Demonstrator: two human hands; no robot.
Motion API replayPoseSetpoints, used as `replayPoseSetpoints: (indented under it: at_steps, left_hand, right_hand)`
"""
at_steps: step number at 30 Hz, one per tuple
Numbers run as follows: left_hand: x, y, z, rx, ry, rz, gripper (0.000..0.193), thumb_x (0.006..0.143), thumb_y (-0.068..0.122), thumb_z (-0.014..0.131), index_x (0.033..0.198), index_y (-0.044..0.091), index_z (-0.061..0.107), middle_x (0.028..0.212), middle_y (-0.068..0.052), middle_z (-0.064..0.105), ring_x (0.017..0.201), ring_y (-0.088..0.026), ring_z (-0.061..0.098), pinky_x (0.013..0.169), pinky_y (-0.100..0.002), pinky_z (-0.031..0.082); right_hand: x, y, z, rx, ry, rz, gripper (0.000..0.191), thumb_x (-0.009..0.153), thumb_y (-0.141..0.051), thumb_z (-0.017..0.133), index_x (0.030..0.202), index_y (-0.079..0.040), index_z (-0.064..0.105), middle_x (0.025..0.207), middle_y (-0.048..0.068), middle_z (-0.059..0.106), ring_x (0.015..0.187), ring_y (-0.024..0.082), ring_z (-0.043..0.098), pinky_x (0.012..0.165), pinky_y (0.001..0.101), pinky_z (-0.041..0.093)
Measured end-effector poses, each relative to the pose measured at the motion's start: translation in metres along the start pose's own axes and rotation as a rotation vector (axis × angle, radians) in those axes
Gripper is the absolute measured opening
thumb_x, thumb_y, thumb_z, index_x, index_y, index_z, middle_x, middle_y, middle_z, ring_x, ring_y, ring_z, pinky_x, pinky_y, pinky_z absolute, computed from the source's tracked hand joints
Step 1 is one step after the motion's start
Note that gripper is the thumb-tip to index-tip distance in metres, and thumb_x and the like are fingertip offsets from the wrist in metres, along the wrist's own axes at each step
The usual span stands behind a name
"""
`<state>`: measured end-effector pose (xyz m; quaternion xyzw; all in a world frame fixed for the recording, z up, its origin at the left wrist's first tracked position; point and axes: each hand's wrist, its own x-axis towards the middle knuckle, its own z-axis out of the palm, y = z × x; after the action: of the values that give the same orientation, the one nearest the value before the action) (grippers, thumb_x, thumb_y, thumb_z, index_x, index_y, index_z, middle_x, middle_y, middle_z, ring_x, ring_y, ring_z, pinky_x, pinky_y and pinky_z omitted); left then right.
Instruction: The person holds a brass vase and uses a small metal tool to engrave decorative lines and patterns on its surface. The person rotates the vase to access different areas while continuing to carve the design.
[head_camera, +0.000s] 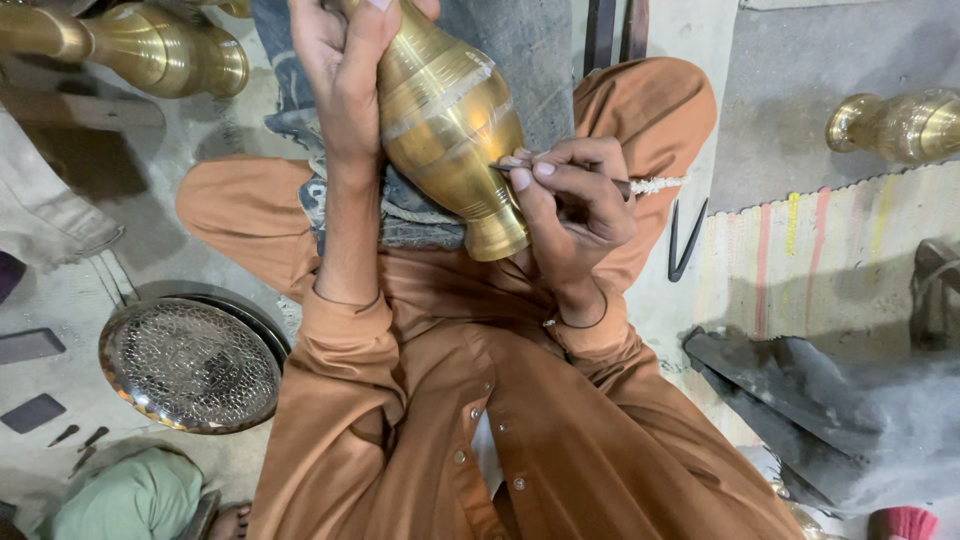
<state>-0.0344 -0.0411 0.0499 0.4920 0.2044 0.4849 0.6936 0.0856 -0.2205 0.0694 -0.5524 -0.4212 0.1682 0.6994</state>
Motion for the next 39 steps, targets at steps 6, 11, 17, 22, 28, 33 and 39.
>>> replayPoseSetpoints:
  at_steps: [6, 11, 17, 22, 28, 33, 39]
  left_hand:
    - [0.001, 0.0005, 0.0018, -0.008, 0.005, 0.002, 0.015, 0.113, 0.006, 0.057, 0.125, 0.002, 0.049, 0.103, -0.015, 0.07, 0.088, -0.017, 0.065, 0.08, -0.029, 0.053]
    - [-0.0024, 0.0017, 0.002, 0.02, 0.015, -0.005, 0.012, 0.112, 0.006, 0.056, 0.122, 0.001, 0.051, 0.108, -0.015, 0.071, 0.088, -0.016, 0.066, 0.08, -0.028, 0.054]
    - [-0.003, 0.0015, -0.0011, 0.031, 0.002, -0.005, 0.011, 0.113, 0.007, 0.057, 0.121, 0.0, 0.054, 0.107, -0.015, 0.072, 0.089, -0.017, 0.068, 0.08, -0.029, 0.056]
    - [-0.0033, 0.0003, -0.0021, -0.03, -0.006, -0.002, 0.013, 0.116, 0.007, 0.058, 0.126, 0.001, 0.054, 0.105, -0.015, 0.072, 0.089, -0.017, 0.068, 0.08, -0.029, 0.056]
    - [-0.0044, 0.0012, -0.0008, 0.046, 0.05, -0.028, 0.009, 0.112, 0.007, 0.059, 0.117, 0.0, 0.055, 0.105, -0.014, 0.072, 0.085, -0.016, 0.067, 0.077, -0.028, 0.054]
    - [-0.0038, 0.002, 0.0001, 0.04, 0.075, -0.051, 0.01, 0.111, 0.007, 0.06, 0.116, 0.0, 0.056, 0.104, -0.014, 0.072, 0.086, -0.016, 0.068, 0.078, -0.028, 0.055]
    - [-0.0041, 0.0037, 0.0011, 0.033, 0.044, -0.015, 0.011, 0.111, 0.007, 0.059, 0.119, 0.0, 0.055, 0.106, -0.014, 0.072, 0.087, -0.016, 0.068, 0.078, -0.028, 0.055]
  right_hand:
    - [0.0003, 0.0023, 0.0008, -0.035, 0.028, -0.006, 0.024, 0.093, 0.016, 0.075, 0.107, 0.0, 0.064, 0.108, 0.014, 0.061, 0.086, 0.022, 0.074, 0.082, 0.0298, 0.064]
    - [-0.0015, -0.001, 0.0003, -0.062, 0.014, -0.015, 0.025, 0.093, 0.016, 0.075, 0.109, 0.0, 0.064, 0.108, 0.014, 0.06, 0.087, 0.021, 0.073, 0.084, 0.0308, 0.065]
    - [-0.0007, 0.0013, -0.0009, -0.021, -0.026, -0.081, 0.026, 0.091, 0.016, 0.074, 0.107, 0.0, 0.063, 0.105, 0.014, 0.06, 0.089, 0.022, 0.072, 0.085, 0.0321, 0.065]
    - [-0.0037, 0.001, 0.0023, 0.001, 0.022, -0.024, 0.024, 0.093, 0.016, 0.071, 0.11, 0.0, 0.063, 0.108, 0.015, 0.059, 0.086, 0.021, 0.073, 0.084, 0.0317, 0.066]
    - [-0.0001, -0.0014, 0.0009, -0.043, -0.017, -0.1, 0.025, 0.091, 0.016, 0.072, 0.107, 0.0, 0.062, 0.104, 0.014, 0.062, 0.086, 0.022, 0.07, 0.084, 0.0323, 0.066]
    - [0.0009, -0.0012, 0.0026, -0.023, -0.017, -0.124, 0.025, 0.091, 0.017, 0.073, 0.106, 0.001, 0.061, 0.105, 0.014, 0.058, 0.09, 0.024, 0.072, 0.084, 0.0323, 0.065]
    - [-0.0023, -0.0022, 0.0025, -0.032, -0.009, -0.086, 0.025, 0.092, 0.016, 0.072, 0.108, 0.001, 0.061, 0.106, 0.014, 0.059, 0.09, 0.022, 0.073, 0.085, 0.0322, 0.067]
